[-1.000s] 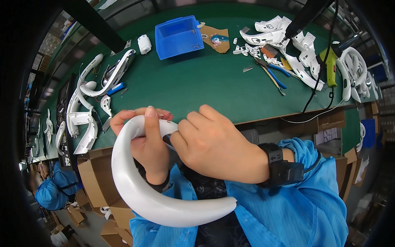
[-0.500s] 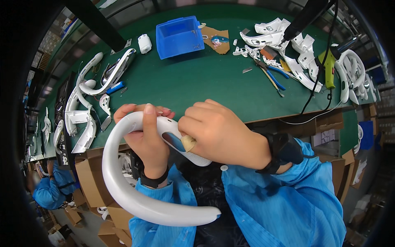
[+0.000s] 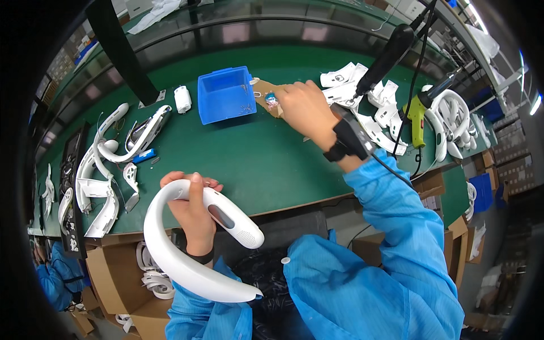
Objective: Assembling a neck massager device by installing internal electronic components and securing parts with an electric screwdriver.
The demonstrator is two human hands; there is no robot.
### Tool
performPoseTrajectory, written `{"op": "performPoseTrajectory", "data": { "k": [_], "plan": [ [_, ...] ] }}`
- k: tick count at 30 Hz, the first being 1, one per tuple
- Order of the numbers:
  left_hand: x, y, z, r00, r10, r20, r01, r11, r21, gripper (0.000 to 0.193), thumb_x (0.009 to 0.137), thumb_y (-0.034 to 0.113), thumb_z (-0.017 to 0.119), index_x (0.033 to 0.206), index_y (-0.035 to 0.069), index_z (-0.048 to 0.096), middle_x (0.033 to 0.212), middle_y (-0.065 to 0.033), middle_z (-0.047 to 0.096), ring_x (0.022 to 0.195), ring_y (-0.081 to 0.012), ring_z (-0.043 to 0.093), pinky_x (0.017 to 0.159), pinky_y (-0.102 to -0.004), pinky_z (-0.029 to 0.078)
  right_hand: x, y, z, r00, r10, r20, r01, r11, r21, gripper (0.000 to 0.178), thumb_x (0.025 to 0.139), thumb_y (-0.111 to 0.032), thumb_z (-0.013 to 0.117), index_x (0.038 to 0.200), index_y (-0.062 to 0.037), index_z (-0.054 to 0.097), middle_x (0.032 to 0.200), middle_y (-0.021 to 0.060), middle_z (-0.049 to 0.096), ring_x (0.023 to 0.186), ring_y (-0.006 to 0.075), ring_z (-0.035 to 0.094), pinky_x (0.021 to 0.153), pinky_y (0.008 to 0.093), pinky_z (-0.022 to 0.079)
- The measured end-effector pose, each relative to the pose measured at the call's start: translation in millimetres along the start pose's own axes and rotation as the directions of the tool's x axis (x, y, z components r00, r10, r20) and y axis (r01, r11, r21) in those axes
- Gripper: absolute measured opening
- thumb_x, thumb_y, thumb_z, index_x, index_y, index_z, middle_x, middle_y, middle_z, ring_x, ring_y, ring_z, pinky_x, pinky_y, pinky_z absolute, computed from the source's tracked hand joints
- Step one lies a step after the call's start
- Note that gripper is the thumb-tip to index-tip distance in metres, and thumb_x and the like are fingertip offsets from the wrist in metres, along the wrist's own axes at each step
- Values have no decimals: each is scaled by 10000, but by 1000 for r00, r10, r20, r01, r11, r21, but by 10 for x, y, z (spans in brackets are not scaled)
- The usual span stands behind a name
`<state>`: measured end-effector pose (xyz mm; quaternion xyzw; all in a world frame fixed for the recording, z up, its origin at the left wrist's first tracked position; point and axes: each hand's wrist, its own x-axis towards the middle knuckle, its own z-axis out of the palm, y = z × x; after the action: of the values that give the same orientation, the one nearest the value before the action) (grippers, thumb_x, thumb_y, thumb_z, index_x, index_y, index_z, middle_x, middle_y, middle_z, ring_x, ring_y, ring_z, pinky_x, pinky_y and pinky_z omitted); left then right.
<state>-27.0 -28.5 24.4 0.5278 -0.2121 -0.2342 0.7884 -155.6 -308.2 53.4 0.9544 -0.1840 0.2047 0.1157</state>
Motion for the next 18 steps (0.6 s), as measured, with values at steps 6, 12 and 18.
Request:
{"op": "performPoseTrajectory", "data": {
  "k": [6, 12, 18],
  "plan": [
    [-5, -14, -18, 999, -53, 11, 53, 998, 24, 337, 1003, 56, 629, 1235, 75, 385, 868, -114, 622, 765, -214, 682, 693, -394, 634, 256, 109, 317, 992, -97, 74, 109, 978, -177, 144, 830, -230, 740, 881, -96, 719, 828, 64, 717, 842, 251, 688, 765, 381, 475],
    [-5, 22, -26, 996, -85, 30, 84, 996, 43, 342, 1005, 63, 632, 1239, 75, 383, 870, -114, 623, 780, -212, 691, 703, -393, 640, 245, 80, 367, 971, -151, 183, 187, 962, -198, 174, 827, -261, 747, 890, -100, 728, 823, 66, 714, 834, 244, 687, 752, 372, 464],
    [4, 18, -14, 997, -64, 40, 62, 997, 40, 347, 1005, 70, 640, 1240, 73, 386, 874, -111, 625, 786, -214, 693, 705, -394, 643, 204, 233, 219, 983, -123, 134, 135, 988, -80, 140, 879, -220, 691, 907, -95, 747, 847, 61, 716, 869, 275, 695, 797, 401, 483]
  ]
}}
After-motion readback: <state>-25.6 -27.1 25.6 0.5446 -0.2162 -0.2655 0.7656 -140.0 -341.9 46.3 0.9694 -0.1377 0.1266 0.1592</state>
